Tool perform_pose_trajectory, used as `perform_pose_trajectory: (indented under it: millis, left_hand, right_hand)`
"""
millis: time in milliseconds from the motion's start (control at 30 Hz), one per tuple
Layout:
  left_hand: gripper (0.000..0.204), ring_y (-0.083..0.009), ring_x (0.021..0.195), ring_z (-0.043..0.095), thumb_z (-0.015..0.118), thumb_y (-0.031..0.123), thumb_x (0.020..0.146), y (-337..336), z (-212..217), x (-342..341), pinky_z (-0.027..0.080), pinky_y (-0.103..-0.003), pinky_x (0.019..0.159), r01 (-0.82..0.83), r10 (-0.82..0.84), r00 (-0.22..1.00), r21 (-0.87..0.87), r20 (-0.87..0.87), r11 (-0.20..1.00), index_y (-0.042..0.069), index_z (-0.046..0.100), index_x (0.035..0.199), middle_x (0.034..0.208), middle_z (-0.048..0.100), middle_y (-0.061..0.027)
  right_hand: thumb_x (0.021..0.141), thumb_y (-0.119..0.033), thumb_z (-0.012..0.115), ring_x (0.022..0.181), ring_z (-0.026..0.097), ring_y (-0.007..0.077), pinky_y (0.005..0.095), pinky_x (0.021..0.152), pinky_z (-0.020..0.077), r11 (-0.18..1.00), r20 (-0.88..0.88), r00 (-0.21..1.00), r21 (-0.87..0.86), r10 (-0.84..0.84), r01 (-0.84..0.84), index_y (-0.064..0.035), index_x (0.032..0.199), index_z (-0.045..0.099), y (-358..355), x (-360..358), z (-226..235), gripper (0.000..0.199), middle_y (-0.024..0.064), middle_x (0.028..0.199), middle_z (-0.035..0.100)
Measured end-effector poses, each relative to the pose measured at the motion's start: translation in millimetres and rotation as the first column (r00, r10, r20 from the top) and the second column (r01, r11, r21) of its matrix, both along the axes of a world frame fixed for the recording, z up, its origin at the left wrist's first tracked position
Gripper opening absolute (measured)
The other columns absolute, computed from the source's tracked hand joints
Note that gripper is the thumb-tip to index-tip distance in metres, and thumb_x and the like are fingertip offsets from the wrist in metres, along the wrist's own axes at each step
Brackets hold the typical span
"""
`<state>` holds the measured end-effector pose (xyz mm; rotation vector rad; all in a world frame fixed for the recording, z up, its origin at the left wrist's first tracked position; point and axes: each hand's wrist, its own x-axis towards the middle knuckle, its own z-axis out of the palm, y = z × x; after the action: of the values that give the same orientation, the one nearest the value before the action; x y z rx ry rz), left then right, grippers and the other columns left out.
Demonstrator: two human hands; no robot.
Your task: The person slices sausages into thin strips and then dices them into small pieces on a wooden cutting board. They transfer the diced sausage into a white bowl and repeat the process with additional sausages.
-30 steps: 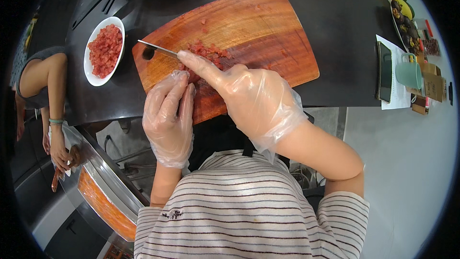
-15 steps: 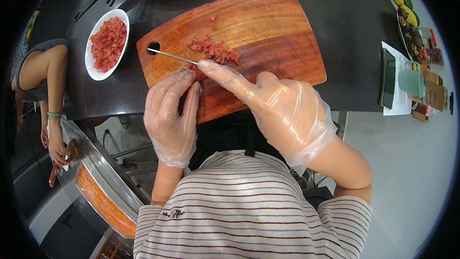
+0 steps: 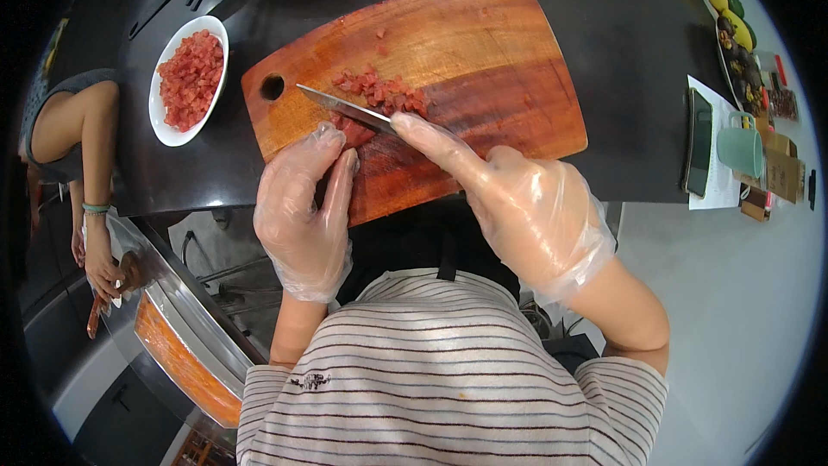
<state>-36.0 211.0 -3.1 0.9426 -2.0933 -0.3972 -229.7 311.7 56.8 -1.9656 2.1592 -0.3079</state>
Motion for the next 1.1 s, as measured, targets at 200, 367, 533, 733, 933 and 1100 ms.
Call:
perform_pose_trajectory:
  millis: [200, 367, 533, 733, 933, 1100]
  left_hand:
    - [0.022, -0.0272, 0.102, 0.074, 0.084, 0.001, 0.082, 2, 3, -1, 0.057, -0.037, 0.091, -0.011, 0.011, 1.000, 0.023, 0.000, 1.000, 0.005, 0.077, 0.103, 0.106, 0.078, -0.0101]
    - [0.024, -0.0280, 0.102, 0.073, 0.084, 0.001, 0.081, 1, 3, 1, 0.057, -0.038, 0.089, 0.007, -0.007, 1.000, 0.012, 0.013, 1.000, 0.005, 0.076, 0.103, 0.107, 0.076, -0.0100]
    - [0.028, -0.0292, 0.100, 0.072, 0.085, -0.001, 0.078, -1, 4, 0, 0.057, -0.038, 0.086, 0.035, -0.035, 0.999, -0.002, 0.032, 0.999, 0.004, 0.075, 0.103, 0.106, 0.074, -0.0097]
    - [0.029, -0.0289, 0.101, 0.071, 0.086, 0.000, 0.078, 0, 0, 2, 0.057, -0.038, 0.085, 0.009, -0.009, 1.000, -0.014, 0.008, 1.000, 0.005, 0.076, 0.104, 0.106, 0.074, -0.0094]
    - [0.024, -0.0275, 0.102, 0.074, 0.086, 0.002, 0.080, 4, 1, -1, 0.057, -0.037, 0.091, -0.037, 0.037, 0.999, 0.029, -0.007, 0.999, 0.005, 0.078, 0.102, 0.106, 0.077, -0.0109]
    - [0.027, -0.0294, 0.098, 0.073, 0.086, -0.002, 0.077, 1, 0, -1, 0.058, -0.039, 0.087, -0.013, 0.013, 0.998, 0.005, -0.056, 1.000, 0.003, 0.076, 0.101, 0.102, 0.076, -0.0111]
  right_hand:
    - [0.082, 0.004, 0.071, 0.051, 0.058, 0.0234, 0.0382, 0.050, 0.0519, 1.000, -0.060, 0.998, -0.014, 0.023, -0.024, -0.0328, 0.153, 0.054, -4, 10, 16, 0.082, 0.0071, 0.062, 0.052]
    - [0.083, 0.003, 0.070, 0.047, 0.054, 0.0217, 0.0368, 0.047, 0.0525, 0.994, -0.121, 0.990, 0.089, 0.068, -0.058, -0.0348, 0.156, 0.050, -1, 13, 17, 0.085, 0.0059, 0.061, 0.048]
    - [0.084, 0.002, 0.069, 0.045, 0.054, 0.0205, 0.0353, 0.044, 0.0519, 0.995, -0.126, 0.987, 0.003, 0.099, -0.099, -0.0365, 0.158, 0.047, -18, 19, 1, 0.086, 0.0055, 0.060, 0.050]
    - [0.088, -0.001, 0.068, 0.049, 0.059, 0.0229, 0.0367, 0.047, 0.0538, 0.997, -0.133, 0.988, 0.048, 0.074, -0.068, -0.0365, 0.157, 0.048, -20, 20, -2, 0.080, 0.0067, 0.059, 0.051]
    - [0.088, 0.000, 0.069, 0.049, 0.059, 0.0252, 0.0398, 0.047, 0.0518, 1.000, 0.004, 1.000, -0.006, 0.004, -0.004, -0.0355, 0.156, 0.049, -9, 13, 7, 0.080, 0.0086, 0.063, 0.056]
    - [0.084, 0.006, 0.069, 0.050, 0.056, 0.0231, 0.0383, 0.048, 0.0517, 0.998, -0.011, 0.999, 0.051, 0.043, -0.043, -0.0324, 0.155, 0.052, -7, 16, 18, 0.082, 0.0070, 0.065, 0.055]
